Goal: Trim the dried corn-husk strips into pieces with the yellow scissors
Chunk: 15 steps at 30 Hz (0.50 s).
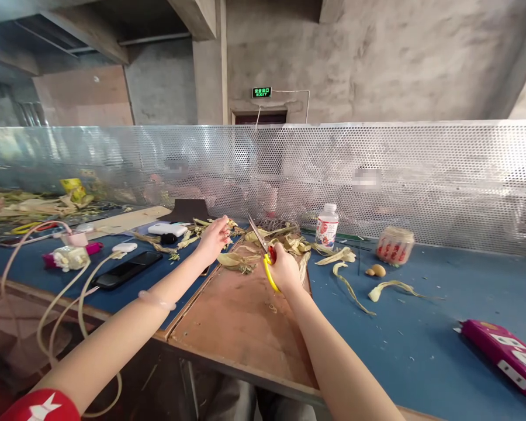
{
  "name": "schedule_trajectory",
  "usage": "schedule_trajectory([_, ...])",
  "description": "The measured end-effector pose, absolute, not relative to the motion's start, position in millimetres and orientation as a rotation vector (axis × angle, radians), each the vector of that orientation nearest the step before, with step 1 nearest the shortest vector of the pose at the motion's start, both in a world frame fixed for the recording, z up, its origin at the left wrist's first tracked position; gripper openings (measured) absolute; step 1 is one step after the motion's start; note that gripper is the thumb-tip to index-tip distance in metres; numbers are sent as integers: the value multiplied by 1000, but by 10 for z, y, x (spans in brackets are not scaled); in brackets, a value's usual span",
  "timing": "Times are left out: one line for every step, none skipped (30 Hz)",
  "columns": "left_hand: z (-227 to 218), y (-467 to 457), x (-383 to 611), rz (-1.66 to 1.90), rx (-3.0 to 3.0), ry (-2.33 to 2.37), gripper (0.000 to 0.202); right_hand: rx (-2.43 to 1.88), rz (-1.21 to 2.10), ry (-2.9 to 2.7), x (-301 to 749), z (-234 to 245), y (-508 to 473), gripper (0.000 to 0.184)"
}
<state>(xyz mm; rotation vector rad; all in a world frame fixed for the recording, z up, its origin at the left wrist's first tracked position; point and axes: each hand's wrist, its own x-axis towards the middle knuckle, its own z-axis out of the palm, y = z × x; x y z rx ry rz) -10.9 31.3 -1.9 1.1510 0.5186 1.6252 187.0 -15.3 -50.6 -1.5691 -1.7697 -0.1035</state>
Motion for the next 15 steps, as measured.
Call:
schedule_trajectory([-16,322,-114,1624,1131,512,28,-1566,-107,-1775,1870,-499,-154,18])
schedule_trajectory([-13,327,-118,1616,1114,504,28,-1562,-112,-1781,1869,-492,-158,17])
schedule_trajectory([-9,327,-120,1603,1101,494,28,-1558,-117,-1785,1867,-483,-163,17])
schedule_trajectory([-4,322,-120,1584,1091,483,28,-1556,-123,-1786,1863,-473,-170,16])
schedule_trajectory([1,312,-119,1562,1084,472,28,-1554,-130,-1786,1859,-462,-179,17])
schedule_trajectory([6,298,-116,1539,1079,461,27,-1553,-137,-1783,1854,-452,-189,18])
schedule_trajectory([11,282,-113,1520,1074,449,27,-1552,-146,-1777,1849,-442,-200,20])
schedule_trajectory([17,266,-110,1505,1070,436,26,-1549,-154,-1772,1845,-433,-212,24])
schedule_trajectory([24,251,-109,1497,1066,422,25,-1546,-162,-1769,1842,-426,-224,27])
schedule_trajectory([30,238,-109,1493,1062,409,23,-1544,-173,-1772,1841,-420,-235,31])
schedule_trajectory([36,227,-111,1492,1057,395,22,-1543,-187,-1780,1841,-415,-244,34])
schedule_trajectory([43,220,-114,1494,1054,382,22,-1542,-205,-1794,1842,-413,-252,35])
schedule_trajectory([48,215,-118,1496,1052,371,21,-1541,-223,-1814,1845,-412,-257,36])
schedule_trajectory([53,212,-123,1498,1052,360,20,-1541,-240,-1836,1847,-413,-261,36])
schedule_trajectory([56,210,-127,1499,1056,350,20,-1540,-254,-1855,1849,-414,-263,35])
